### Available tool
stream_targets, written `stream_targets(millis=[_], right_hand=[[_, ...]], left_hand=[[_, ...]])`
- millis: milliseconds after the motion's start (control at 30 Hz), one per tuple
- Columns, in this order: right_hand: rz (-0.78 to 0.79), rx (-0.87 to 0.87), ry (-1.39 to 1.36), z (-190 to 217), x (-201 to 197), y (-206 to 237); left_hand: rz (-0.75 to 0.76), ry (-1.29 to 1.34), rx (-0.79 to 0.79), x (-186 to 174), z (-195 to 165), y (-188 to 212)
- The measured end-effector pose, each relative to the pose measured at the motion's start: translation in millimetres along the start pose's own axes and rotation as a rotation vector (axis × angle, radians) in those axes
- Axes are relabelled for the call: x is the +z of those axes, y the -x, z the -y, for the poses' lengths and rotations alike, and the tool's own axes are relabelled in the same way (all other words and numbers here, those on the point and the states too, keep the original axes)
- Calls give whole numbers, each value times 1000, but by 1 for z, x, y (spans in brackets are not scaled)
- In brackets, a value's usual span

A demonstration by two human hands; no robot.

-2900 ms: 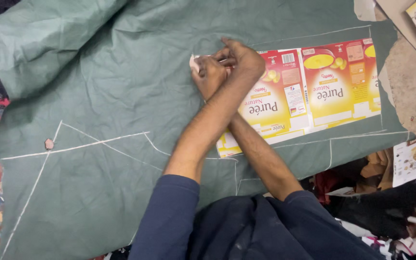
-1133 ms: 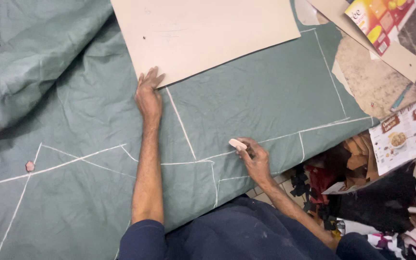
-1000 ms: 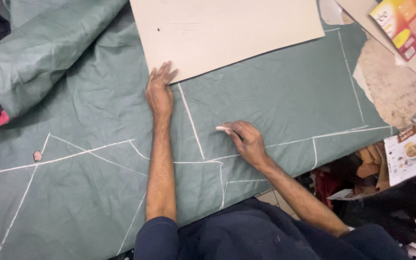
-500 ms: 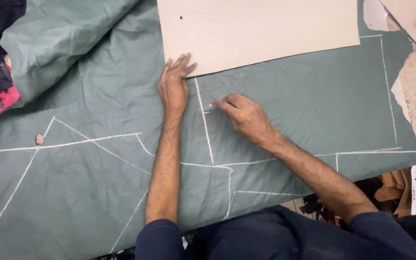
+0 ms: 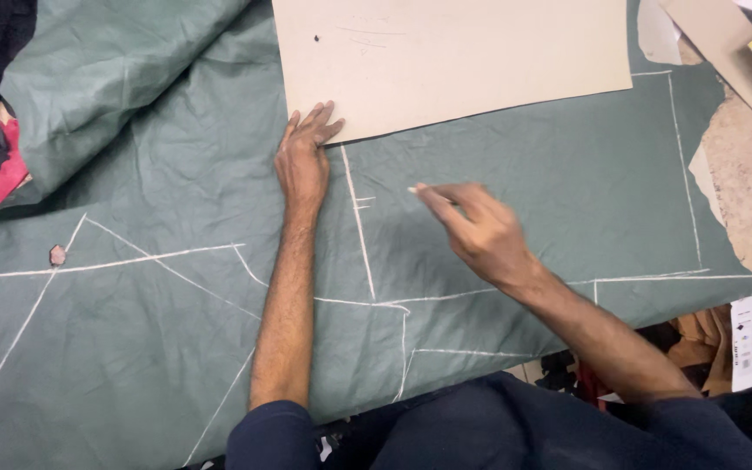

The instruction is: The person lays a large green fabric flat on a work table and smooths it with their hands. They position rectangular paper pattern pieces on the fabric, aligning them with chalk marks, and use a chalk stick to draw reference lines and marks on the fabric around the patterns, repositioning the patterns and fabric as they work.

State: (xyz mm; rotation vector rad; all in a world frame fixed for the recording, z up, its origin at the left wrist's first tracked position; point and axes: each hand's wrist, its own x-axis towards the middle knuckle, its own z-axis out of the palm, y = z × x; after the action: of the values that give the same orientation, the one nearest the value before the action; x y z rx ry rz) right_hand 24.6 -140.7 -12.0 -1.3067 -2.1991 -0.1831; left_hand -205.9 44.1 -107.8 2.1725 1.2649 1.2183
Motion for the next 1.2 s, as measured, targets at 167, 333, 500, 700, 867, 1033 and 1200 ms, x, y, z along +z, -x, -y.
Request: stream_targets(millis=[167, 333, 500, 700, 867, 1033, 1200], right_hand=[[-155, 484, -242, 0, -25, 80], [-337, 1031, -544, 2, -28, 159], [-319, 986, -327, -37, -28, 164], [-491, 893, -526, -83, -5, 141], [-489, 908, -482, -89, 10, 143], [-446, 875, -357, -88, 8, 141], [-429, 883, -344, -85, 7, 139]], left_hand=[[0, -13, 33, 1, -1, -3], [29, -10, 37, 2, -14, -3], [21, -52, -2, 2, -25, -1], [28, -66, 9, 4, -30, 2], [16, -77, 26, 6, -27, 3], [7, -61, 10, 6, -28, 2], [9, -78, 4, 4, -30, 4]])
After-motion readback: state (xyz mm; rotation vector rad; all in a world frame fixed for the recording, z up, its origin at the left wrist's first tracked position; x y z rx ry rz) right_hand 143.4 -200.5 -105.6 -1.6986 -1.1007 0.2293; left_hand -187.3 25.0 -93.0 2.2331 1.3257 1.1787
